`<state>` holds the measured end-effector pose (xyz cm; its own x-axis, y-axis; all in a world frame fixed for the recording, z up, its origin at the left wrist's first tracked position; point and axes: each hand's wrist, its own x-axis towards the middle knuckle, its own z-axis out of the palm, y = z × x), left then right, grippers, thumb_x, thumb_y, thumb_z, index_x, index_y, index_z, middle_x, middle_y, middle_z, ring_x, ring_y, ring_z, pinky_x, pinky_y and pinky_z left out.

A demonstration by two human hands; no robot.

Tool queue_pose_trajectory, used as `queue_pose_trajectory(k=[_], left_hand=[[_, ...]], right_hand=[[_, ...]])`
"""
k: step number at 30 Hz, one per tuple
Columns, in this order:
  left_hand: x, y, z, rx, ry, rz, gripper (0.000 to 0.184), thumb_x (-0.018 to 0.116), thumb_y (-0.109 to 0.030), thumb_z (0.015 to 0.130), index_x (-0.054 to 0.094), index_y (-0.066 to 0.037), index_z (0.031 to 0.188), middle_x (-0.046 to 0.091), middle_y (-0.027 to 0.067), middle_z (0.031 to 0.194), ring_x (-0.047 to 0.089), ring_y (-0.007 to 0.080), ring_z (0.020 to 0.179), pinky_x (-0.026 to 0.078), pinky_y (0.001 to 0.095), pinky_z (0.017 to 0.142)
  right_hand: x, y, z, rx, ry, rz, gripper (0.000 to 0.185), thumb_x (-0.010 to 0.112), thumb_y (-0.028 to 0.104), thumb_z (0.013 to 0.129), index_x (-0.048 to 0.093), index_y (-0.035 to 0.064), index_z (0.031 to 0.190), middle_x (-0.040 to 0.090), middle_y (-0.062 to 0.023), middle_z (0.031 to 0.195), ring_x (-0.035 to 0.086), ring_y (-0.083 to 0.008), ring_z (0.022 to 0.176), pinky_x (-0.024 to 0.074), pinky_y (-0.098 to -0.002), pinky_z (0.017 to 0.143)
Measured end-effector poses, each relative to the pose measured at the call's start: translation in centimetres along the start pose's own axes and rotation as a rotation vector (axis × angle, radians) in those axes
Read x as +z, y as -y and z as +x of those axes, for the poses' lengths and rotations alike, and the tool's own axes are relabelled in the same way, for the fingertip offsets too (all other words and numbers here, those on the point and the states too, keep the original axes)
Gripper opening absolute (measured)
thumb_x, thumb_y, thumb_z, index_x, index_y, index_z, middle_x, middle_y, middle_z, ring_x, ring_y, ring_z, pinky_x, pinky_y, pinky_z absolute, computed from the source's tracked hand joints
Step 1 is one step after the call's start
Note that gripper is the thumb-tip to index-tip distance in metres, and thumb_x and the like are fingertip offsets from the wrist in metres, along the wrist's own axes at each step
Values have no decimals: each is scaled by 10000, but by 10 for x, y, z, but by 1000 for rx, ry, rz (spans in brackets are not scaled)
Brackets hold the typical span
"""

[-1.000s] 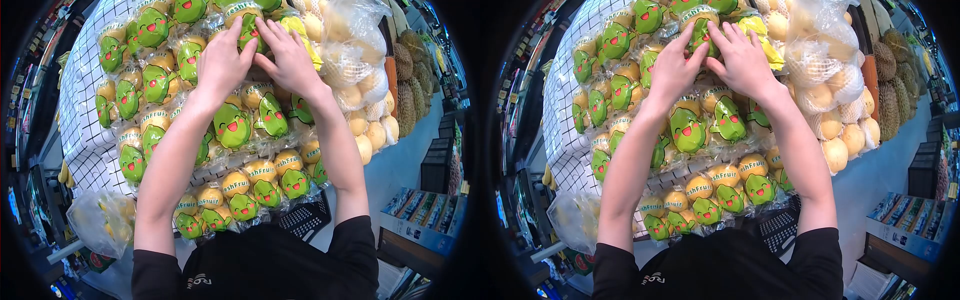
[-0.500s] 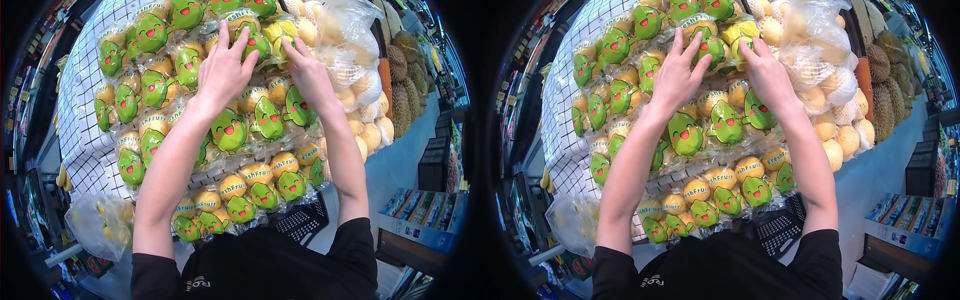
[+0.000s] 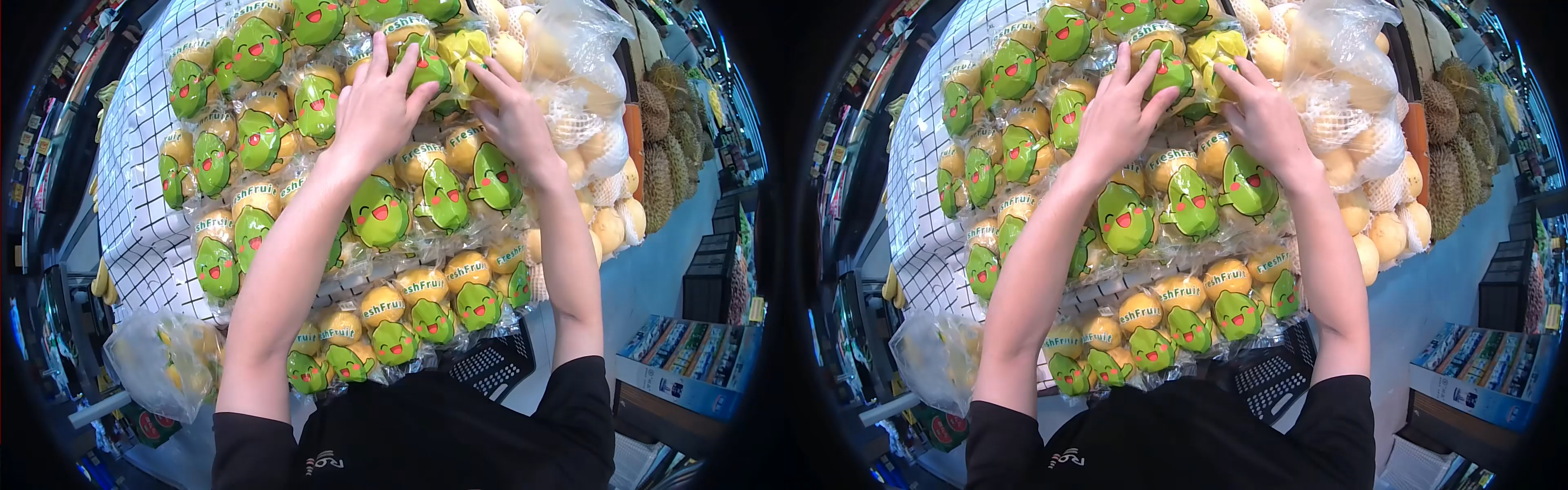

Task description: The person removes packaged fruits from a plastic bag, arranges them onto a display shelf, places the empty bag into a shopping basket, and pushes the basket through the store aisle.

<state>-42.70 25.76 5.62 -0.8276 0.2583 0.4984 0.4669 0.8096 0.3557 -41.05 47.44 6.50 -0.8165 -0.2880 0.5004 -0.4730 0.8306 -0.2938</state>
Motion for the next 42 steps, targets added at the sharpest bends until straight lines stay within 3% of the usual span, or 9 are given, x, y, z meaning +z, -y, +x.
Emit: queue_pose_trajectory(k=[6,11,13,16,20,23,31,37,42], left_hand=[[-8,-3,-1,-76,86,-92,621,573,-475,925,454,-157,1445,274,253,1540,395,388,1360,375,442,1076],[-8,-7,-8,-105,73,-141,616,587,-441,924,453,-136,1442,271,278,1531,365,400,1380,356,442,1093],[-7,-7,-13,-56,1,-131,571,566,-398,929,483,-88,1402,368,285,1471,480,401,1279,439,481,1006],[-8,-5,-20,-15,-34,-170,544,556,-345,940,472,-66,1400,422,293,1429,493,411,1262,442,473,1006],[-9,-9,-24,-72,73,-209,607,564,-346,946,385,-94,1469,383,306,1454,420,402,1338,365,446,1083],[-11,-10,-25,-84,101,-206,635,581,-349,932,373,-91,1474,369,322,1455,398,411,1352,352,443,1095],[-54,-18,-51,-97,164,-261,680,617,-370,906,379,-66,1467,337,327,1473,347,415,1383,320,436,1120],[-118,-35,-115,-82,7,-404,550,678,-248,890,515,-19,1363,502,281,1375,495,323,1304,423,372,1033],[-159,-32,-202,-166,28,-760,447,642,-68,888,548,15,1317,621,205,1250,623,242,1124,483,354,953]], right_hand=[[6,-5,-3,-4,9,12,551,665,103,834,526,114,1367,453,-256,1424,568,-423,1160,475,-416,961],[6,-1,-9,-58,-78,25,546,665,130,839,502,21,1349,399,-354,1407,392,-458,1335,358,-433,1100],[5,2,-12,-58,-113,-8,528,665,133,844,509,9,1334,429,-337,1388,420,-454,1310,380,-436,1079],[3,10,-20,18,-126,-51,488,664,136,854,525,-8,1300,495,-295,1332,482,-443,1246,424,-442,1030],[13,6,-18,10,-187,-132,441,667,139,861,547,-15,1256,579,-229,1212,563,-414,1129,475,-445,948],[8,10,-7,160,-112,79,430,658,177,882,578,-4,1264,582,-235,1269,562,-398,1168,448,-426,984],[16,9,-23,49,-175,-53,548,665,170,867,489,-21,1350,464,-343,1358,419,-467,1307,339,-459,1108],[4,31,-35,70,-171,-49,537,661,184,874,513,-6,1354,454,-313,1397,381,-421,1364,329,-416,1119],[-7,78,-60,104,-164,128,440,668,197,881,594,-14,1260,557,-266,1313,500,-380,1279,354,-441,1095]])
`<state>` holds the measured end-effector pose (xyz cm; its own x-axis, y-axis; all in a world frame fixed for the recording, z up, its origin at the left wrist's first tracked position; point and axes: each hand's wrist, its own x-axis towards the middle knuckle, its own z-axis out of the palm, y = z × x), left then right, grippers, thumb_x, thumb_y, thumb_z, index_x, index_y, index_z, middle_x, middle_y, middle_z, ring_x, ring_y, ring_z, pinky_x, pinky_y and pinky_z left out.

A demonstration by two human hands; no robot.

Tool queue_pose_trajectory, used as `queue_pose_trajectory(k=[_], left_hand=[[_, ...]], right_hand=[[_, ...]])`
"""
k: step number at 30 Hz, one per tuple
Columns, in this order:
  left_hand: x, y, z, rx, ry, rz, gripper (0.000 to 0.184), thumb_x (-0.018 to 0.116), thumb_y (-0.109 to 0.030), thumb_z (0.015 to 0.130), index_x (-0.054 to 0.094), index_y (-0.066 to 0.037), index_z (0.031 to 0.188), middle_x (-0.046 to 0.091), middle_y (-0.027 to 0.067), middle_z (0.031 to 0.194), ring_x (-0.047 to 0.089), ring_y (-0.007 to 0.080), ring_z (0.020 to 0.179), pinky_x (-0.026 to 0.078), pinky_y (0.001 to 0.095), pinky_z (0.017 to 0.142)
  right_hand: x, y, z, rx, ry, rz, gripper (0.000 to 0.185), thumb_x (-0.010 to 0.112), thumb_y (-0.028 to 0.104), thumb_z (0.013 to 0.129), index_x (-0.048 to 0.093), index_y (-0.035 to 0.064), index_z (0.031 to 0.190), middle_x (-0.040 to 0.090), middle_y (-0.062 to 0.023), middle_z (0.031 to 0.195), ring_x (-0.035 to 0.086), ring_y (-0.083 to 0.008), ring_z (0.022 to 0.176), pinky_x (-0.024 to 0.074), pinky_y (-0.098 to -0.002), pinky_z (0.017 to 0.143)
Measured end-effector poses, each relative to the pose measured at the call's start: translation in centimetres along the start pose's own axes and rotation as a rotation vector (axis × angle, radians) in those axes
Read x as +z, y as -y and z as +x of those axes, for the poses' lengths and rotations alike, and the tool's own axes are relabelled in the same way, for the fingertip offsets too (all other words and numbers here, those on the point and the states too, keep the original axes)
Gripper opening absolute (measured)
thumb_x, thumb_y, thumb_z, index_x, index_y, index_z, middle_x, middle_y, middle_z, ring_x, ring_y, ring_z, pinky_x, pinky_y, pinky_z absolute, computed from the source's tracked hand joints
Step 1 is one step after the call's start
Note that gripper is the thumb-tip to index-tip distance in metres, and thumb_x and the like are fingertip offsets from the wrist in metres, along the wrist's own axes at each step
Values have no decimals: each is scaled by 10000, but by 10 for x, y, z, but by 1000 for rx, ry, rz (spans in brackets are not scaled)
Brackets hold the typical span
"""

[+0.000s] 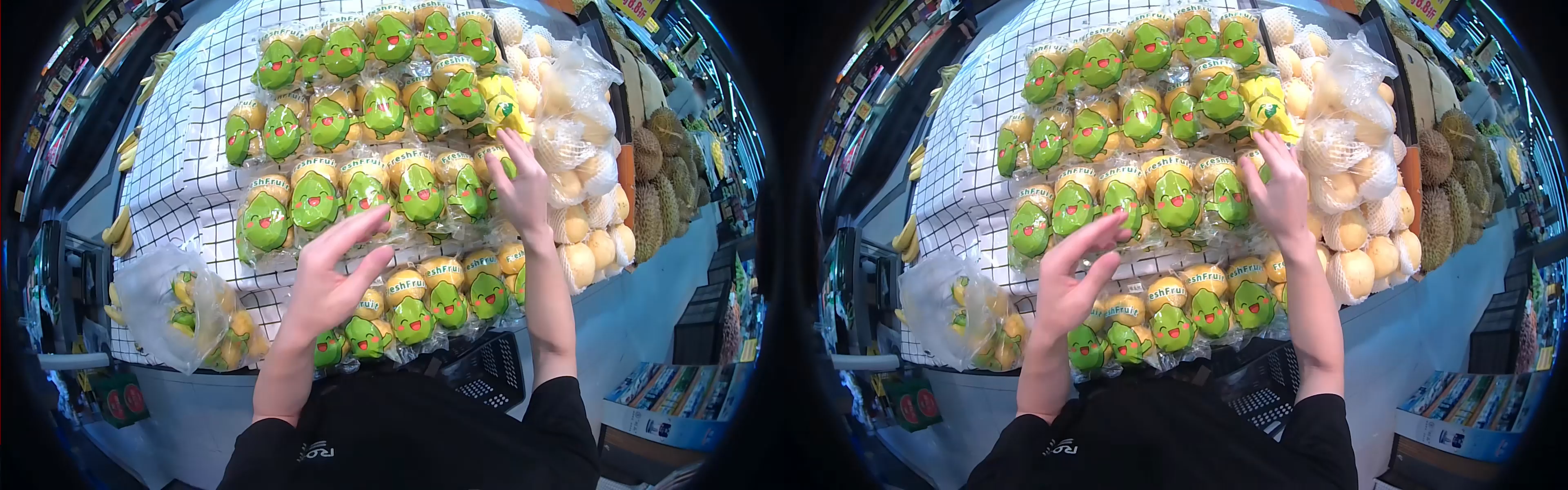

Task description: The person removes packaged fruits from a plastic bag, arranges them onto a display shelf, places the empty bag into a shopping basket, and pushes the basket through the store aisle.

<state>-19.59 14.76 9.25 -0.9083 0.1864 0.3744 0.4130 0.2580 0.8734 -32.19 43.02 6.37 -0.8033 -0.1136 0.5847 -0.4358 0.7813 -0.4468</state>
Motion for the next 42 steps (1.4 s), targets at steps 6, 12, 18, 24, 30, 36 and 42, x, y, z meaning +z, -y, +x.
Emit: queue_pose_trajectory(k=[6,12,18,24,30,36,42], left_hand=[[-21,9,-84,-181,45,-177,386,594,38,884,584,21,1269,675,145,1170,680,202,989,526,325,879],[-40,18,-143,-218,-60,-254,341,674,-86,901,625,8,1225,701,121,1081,670,169,848,528,283,746],[-83,11,-193,-165,-48,-141,321,691,-72,875,642,7,1182,703,103,975,681,184,804,532,295,716],[-132,17,-238,-130,-134,-59,262,688,-13,849,666,16,1108,715,108,920,695,211,791,542,305,727],[-170,35,-283,-185,-226,79,143,722,-49,831,697,27,950,704,150,839,688,267,740,528,322,650],[-185,64,-308,-382,-228,91,157,698,-128,869,706,-13,976,714,137,896,693,277,796,539,343,702],[-200,71,-315,-339,-279,129,169,700,-87,865,704,18,998,723,142,936,704,228,864,528,299,784]], right_hand=[[-1,94,-50,-35,153,330,374,692,129,868,633,10,1218,666,-185,1179,626,-333,1135,435,-434,1031],[18,169,-116,128,201,750,323,642,-20,866,641,-30,1189,715,-156,1039,674,-203,990,503,-305,888],[58,236,-171,216,302,965,281,630,-25,886,649,-36,1167,720,-135,933,676,-174,864,526,-291,785],[82,300,-160,89,312,829,242,645,-25,874,666,-32,1115,717,-129,896,680,-181,822,523,-285,748],[122,378,-125,-265,257,730,202,660,-48,844,674,-18,1043,702,-130,927,683,-234,826,524,-310,740],[181,411,-104,-359,416,563,223,655,-14,838,689,18,1057,709,-139,958,687,-293,831,534,-340,742],[209,409,-106,-440,616,-12,418,702,175,759,652,66,1160,695,-114,1065,639,-300,1006,492,-403,848]])
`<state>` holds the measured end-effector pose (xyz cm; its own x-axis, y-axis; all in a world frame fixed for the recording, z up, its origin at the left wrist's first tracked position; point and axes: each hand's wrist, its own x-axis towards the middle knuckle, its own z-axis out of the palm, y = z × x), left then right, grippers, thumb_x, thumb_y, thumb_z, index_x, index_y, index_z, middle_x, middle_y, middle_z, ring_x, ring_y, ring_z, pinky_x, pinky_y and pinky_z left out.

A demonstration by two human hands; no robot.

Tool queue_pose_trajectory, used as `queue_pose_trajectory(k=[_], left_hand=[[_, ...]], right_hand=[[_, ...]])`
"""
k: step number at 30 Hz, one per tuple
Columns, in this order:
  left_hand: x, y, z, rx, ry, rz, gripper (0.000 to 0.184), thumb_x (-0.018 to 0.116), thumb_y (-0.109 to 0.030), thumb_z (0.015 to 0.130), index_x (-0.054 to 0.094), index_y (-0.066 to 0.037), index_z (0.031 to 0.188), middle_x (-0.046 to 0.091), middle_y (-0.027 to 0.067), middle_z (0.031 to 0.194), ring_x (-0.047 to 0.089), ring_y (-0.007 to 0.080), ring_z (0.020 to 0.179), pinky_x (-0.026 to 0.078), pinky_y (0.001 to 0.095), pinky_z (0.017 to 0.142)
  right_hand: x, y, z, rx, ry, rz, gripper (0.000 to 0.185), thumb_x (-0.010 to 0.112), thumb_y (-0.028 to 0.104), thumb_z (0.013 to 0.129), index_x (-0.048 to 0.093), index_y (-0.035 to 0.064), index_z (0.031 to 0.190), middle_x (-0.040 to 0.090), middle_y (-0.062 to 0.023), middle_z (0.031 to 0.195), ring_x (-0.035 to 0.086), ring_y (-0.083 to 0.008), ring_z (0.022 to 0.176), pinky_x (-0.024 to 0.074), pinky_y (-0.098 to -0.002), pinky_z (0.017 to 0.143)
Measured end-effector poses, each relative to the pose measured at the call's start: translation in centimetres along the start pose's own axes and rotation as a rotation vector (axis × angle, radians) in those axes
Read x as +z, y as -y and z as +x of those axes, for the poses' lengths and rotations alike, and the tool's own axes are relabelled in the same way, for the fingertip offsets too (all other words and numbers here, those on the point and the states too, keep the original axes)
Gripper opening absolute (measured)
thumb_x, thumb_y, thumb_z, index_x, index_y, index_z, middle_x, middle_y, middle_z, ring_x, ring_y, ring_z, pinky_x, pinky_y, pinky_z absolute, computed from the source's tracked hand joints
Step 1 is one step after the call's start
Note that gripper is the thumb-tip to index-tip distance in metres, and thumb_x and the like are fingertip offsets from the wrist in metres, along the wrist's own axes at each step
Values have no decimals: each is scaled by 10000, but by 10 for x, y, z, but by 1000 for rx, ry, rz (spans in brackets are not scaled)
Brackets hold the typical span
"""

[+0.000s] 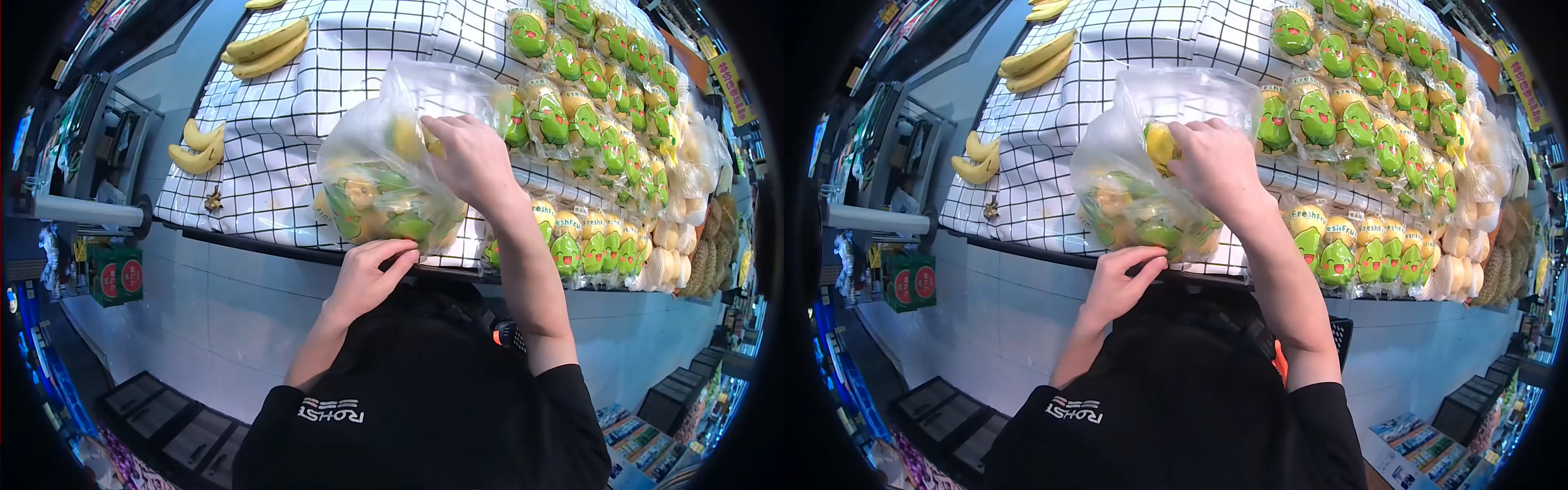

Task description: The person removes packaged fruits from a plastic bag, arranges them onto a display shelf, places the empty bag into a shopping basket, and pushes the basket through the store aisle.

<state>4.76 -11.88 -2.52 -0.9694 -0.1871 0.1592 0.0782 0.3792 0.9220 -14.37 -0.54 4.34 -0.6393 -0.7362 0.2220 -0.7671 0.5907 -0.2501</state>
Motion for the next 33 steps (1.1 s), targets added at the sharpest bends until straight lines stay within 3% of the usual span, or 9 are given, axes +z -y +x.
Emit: queue_pose_trajectory(k=[9,10,17,20,22,25,26,29,33], left_hand=[[4,-22,29,116,220,-166,203,704,-75,862,695,22,1040,723,148,960,710,241,863,538,311,774],[4,-23,32,121,229,-164,203,704,-75,862,695,22,1040,723,148,960,710,241,863,538,311,774],[2,-34,52,207,151,-258,230,618,-17,918,655,21,1142,689,160,1103,694,215,962,541,302,817],[2,-40,69,503,33,-371,299,621,-55,923,611,23,1211,574,230,1303,606,321,1164,492,374,958],[3,-56,85,557,-20,-365,337,633,-81,919,597,15,1239,530,246,1347,565,333,1214,466,386,989],[7,-60,97,611,-62,-289,440,658,-147,910,550,20,1302,403,281,1455,454,370,1324,390,414,1063],[10,-61,99,501,-154,-267,457,655,-150,912,535,32,1314,395,274,1463,440,370,1335,373,416,1076],[18,-55,101,361,-229,-184,567,668,-149,907,441,65,1380,376,252,1483,404,349,1364,337,420,1103],[22,-58,97,188,-145,-393,813,763,-180,836,300,63,1460,419,232,1456,432,303,1346,356,412,1095]], right_hand=[[39,2,17,49,57,-212,373,636,130,752,591,72,1118,660,-109,974,637,-276,954,446,-431,796],[45,-6,19,-33,41,-208,649,777,376,697,534,44,1199,665,-114,954,662,-281,908,468,-415,773],[48,-13,22,-8,81,1,591,737,277,715,509,25,1198,664,-160,973,665,-350,855,500,-452,787],[26,-5,15,87,18,208,607,731,206,713,496,13,1238,664,-192,1006,657,-384,895,506,-466,809],[17,-15,6,-25,-297,417,671,756,190,713,473,9,1293,650,-236,1052,653,-390,948,522,-434,823],[-4,-14,-5,141,-378,706,753,789,221,721,429,14,1349,630,-240,1099,660,-328,996,528,-390,831],[-7,-15,-10,233,-352,903,706,798,195,763,427,-1,1330,626,-183,1124,653,-222,1012,530,-335,846],[-28,-4,-26,298,-531,1445,648,798,130,791,431,-25,1303,627,-127,1131,636,-163,1014,537,-307,847],[-38,-6,-44,350,-502,1641,615,794,104,804,434,-30,1285,620,-92,1126,626,-152,1020,534,-302,870]])
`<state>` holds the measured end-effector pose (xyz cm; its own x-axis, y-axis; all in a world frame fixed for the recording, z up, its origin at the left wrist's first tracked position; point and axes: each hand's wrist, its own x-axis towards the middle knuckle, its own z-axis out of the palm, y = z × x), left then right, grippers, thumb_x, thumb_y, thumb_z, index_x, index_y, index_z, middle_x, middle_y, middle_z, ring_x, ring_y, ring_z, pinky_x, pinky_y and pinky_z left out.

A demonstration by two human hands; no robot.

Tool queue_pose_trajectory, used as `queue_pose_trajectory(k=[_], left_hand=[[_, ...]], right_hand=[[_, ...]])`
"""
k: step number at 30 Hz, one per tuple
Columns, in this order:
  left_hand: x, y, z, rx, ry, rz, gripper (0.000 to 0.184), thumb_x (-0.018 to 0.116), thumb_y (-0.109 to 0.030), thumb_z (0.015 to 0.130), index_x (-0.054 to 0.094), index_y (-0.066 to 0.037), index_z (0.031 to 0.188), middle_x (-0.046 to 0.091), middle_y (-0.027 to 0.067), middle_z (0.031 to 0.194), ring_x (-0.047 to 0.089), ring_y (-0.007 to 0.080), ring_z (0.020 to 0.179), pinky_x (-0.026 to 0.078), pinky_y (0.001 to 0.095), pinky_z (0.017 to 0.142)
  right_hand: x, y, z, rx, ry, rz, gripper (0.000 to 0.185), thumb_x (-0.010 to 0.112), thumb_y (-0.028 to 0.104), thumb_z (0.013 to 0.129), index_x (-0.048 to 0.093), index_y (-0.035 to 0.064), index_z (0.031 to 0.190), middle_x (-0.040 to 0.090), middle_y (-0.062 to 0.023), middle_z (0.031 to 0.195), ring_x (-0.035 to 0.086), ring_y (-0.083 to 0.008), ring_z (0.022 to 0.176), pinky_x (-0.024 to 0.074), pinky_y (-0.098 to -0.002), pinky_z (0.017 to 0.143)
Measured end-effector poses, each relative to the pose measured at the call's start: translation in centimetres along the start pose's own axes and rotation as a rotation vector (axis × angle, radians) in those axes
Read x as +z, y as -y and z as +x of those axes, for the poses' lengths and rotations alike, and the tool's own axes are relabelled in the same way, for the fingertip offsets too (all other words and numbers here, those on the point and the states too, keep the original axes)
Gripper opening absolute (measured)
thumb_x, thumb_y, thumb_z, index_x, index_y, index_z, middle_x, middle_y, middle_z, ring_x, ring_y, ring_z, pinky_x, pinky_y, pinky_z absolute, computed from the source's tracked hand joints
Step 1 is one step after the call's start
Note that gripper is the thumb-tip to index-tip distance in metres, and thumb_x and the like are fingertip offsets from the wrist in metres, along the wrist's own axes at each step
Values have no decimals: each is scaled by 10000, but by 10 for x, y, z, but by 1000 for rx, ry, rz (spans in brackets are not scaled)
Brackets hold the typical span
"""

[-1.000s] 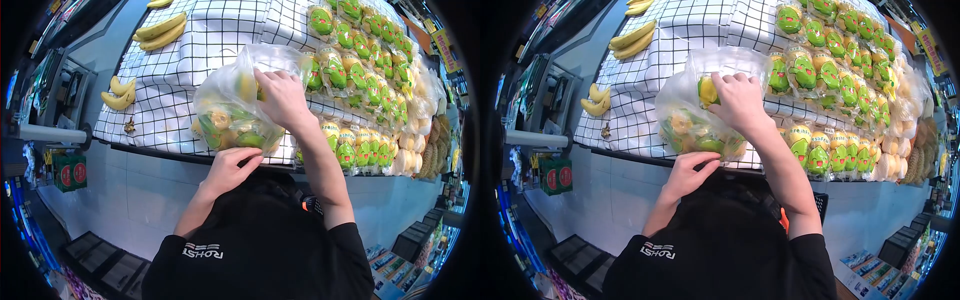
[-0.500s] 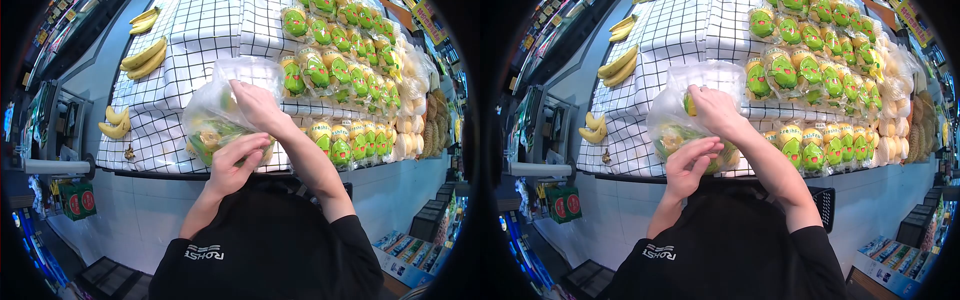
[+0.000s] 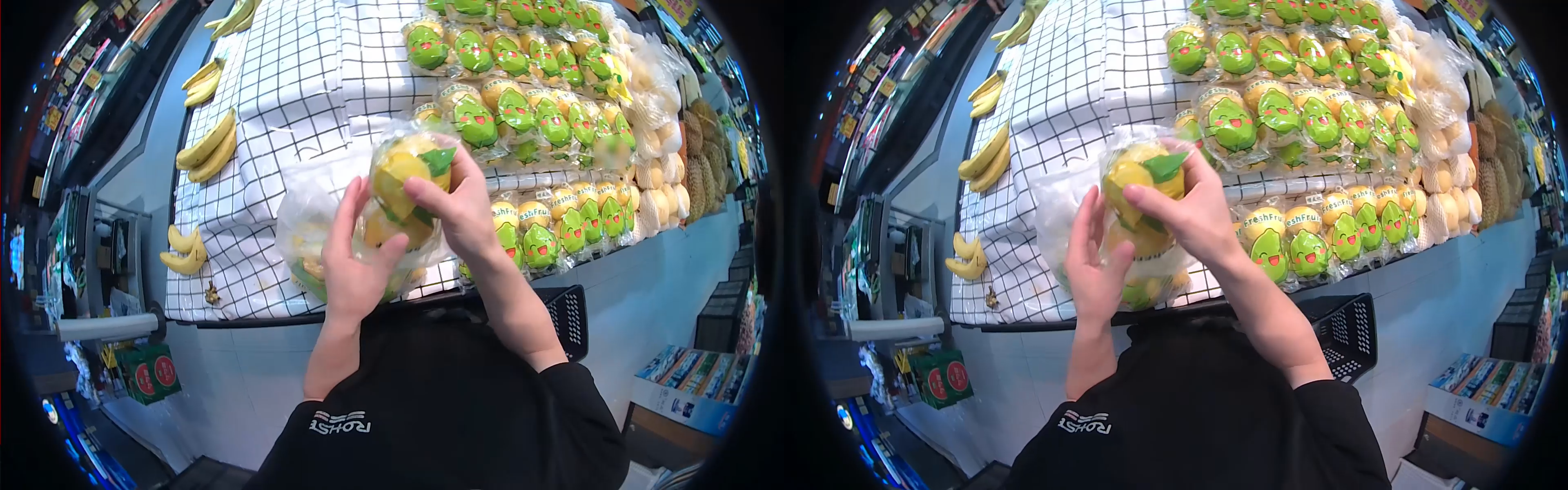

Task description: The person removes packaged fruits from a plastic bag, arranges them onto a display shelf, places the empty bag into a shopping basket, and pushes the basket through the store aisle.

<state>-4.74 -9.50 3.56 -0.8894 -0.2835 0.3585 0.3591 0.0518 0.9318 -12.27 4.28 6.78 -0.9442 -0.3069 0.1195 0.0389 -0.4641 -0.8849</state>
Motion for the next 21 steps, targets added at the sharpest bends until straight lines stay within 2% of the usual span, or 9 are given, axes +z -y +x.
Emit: queue_pose_trajectory(k=[2,3,6,7,11,14,16,19,21], left_hand=[[2,-16,-2,-70,192,165,893,807,-220,795,289,65,1463,477,227,1408,491,299,1295,413,379,1048],[5,-20,-2,-111,175,213,985,850,-244,739,266,32,1482,549,227,1332,572,309,1210,481,365,970],[11,-35,0,-64,254,373,1024,864,-240,709,252,-13,1498,591,232,1267,621,326,1138,514,381,918],[12,-34,-1,-49,257,403,1087,884,-250,670,227,-43,1511,633,224,1190,655,341,1069,530,394,885],[16,-43,1,-81,293,350,1044,890,-252,659,294,-23,1486,651,211,1162,669,318,1045,530,381,881],[19,-37,0,-47,305,397,982,904,-230,636,386,3,1437,664,197,1138,674,276,1034,530,361,884],[22,-32,1,-19,281,231,904,904,-176,637,447,38,1387,655,171,1158,664,238,1037,529,342,895],[19,-17,2,-61,285,61,893,899,-122,643,436,57,1386,633,156,1189,654,219,1039,528,333,903],[17,-12,4,-88,316,27,883,890,-103,654,430,63,1389,619,158,1209,652,216,1036,530,329,897]], right_hand=[[0,1,-8,24,-6,72,580,792,115,810,452,-15,1262,620,-83,1116,621,-142,1014,529,-293,872],[-1,1,-12,33,-13,82,582,794,121,810,452,-14,1261,619,-81,1112,619,-139,1009,527,-291,873],[-5,-1,-24,31,-16,164,646,805,137,800,416,-7,1295,601,-78,1123,603,-133,1014,515,-299,894],[-7,0,-28,5,-23,181,682,811,143,794,396,-7,1315,596,-83,1139,601,-138,1028,511,-304,904],[-15,10,-34,-137,-49,252,766,823,160,780,352,-11,1359,581,-97,1184,595,-155,1070,501,-319,934],[-25,18,-36,-103,-54,207,784,829,171,775,346,-10,1365,581,-103,1194,589,-162,1101,494,-327,951],[-31,20,-37,-119,-42,241,740,807,162,801,365,-6,1371,590,-103,1202,586,-163,1116,489,-330,959],[-43,27,-36,-66,35,260,548,722,135,880,458,1,1342,602,-92,1231,584,-164,1133,484,-329,964],[-50,27,-34,-16,27,241,533,714,135,887,465,2,1339,610,-90,1219,589,-160,1123,484,-328,964]])
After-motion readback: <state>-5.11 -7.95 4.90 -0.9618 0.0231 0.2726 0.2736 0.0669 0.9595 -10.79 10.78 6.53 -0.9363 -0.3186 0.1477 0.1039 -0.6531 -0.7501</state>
